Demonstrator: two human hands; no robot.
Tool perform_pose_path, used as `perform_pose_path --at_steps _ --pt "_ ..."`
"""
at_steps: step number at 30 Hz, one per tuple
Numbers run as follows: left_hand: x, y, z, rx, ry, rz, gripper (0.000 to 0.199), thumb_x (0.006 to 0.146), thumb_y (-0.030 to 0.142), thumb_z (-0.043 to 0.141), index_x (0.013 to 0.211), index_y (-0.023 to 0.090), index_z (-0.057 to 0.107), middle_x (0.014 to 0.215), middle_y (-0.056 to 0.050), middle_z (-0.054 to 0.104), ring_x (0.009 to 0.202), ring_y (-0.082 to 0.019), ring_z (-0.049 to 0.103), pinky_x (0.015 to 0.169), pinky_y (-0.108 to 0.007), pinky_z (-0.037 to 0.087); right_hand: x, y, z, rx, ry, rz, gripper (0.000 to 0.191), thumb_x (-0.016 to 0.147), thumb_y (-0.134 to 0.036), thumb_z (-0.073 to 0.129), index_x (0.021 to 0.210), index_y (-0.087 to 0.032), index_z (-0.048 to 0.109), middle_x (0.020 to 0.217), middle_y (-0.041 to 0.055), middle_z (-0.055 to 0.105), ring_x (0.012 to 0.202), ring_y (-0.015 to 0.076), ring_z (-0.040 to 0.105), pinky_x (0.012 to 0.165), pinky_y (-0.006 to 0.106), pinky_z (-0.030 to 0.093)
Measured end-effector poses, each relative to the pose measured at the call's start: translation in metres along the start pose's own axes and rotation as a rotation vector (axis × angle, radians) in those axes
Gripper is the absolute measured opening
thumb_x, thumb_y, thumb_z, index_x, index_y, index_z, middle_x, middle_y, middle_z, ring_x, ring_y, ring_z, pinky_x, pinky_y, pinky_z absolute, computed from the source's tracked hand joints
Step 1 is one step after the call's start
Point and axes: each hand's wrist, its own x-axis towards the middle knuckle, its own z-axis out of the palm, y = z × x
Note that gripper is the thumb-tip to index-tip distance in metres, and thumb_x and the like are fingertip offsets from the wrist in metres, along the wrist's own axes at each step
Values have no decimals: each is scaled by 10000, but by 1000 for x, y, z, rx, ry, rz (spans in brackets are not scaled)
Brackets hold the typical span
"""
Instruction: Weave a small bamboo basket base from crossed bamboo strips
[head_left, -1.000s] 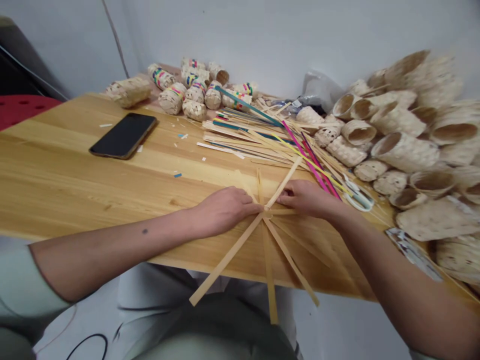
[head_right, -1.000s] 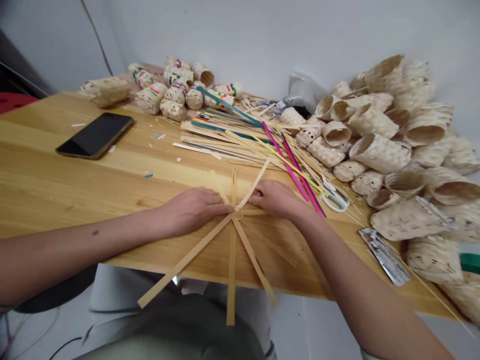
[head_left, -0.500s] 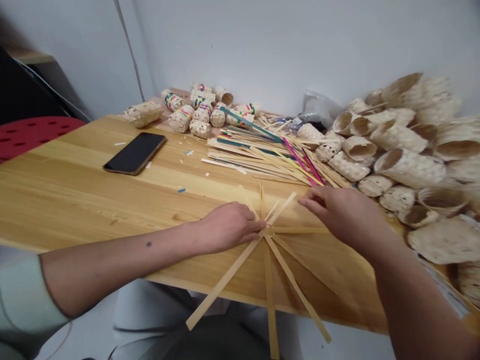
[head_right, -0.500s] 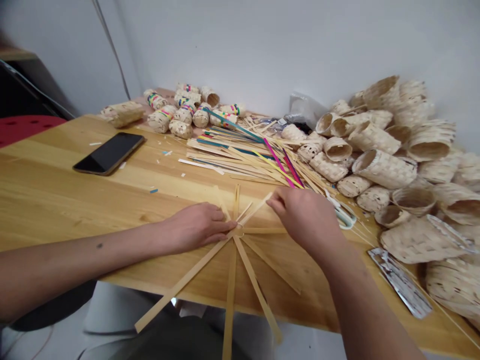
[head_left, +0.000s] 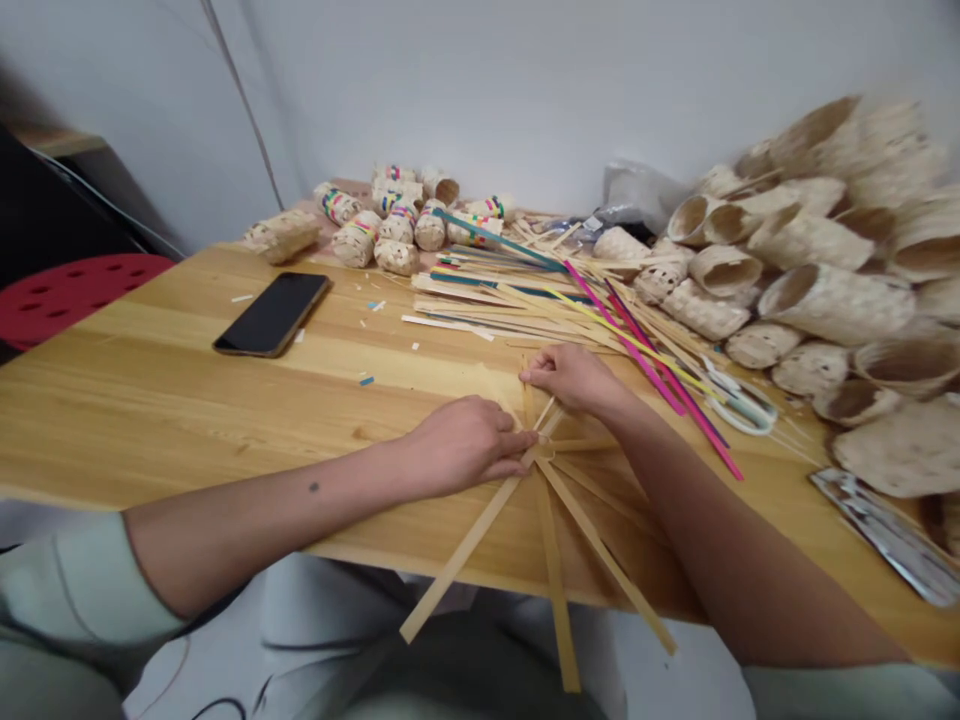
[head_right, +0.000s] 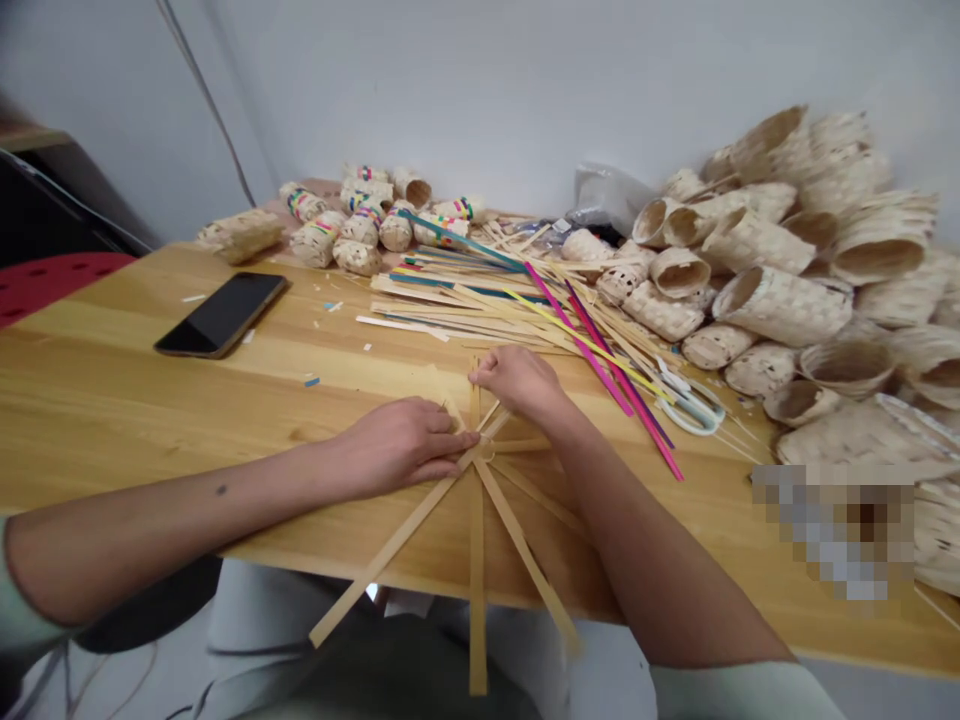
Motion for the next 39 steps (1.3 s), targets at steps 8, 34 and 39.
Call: perform_pose_path --at_steps 8,34,39 --pt "1 -2 1 9 19 31 421 972 445 403 1209 172 620 831 -67 663 790 -204 617 701 -324 453 -7 -3 15 -59 146 6 174 890 -354 512 865 -226 627 859 27 708 782 180 604 594 268 302" --pt "1 1 0 26 -19 2 417 968 452 410 1218 178 600 843 -65 655 799 -202 609 708 -317 440 -6 -10 21 -184 195 45 230 944 -341 414 960 -199 594 949 103 712 925 235 660 710 306 410" --pt "1 3 -3 33 -14 -4 396 974 449 398 1179 181 605 818 -55 651 800 -198 610 703 -309 429 -4 -11 21 -167 192 62 232 939 -358 421 955 -216 604 915 93 720 906 240 666 687 311 402"
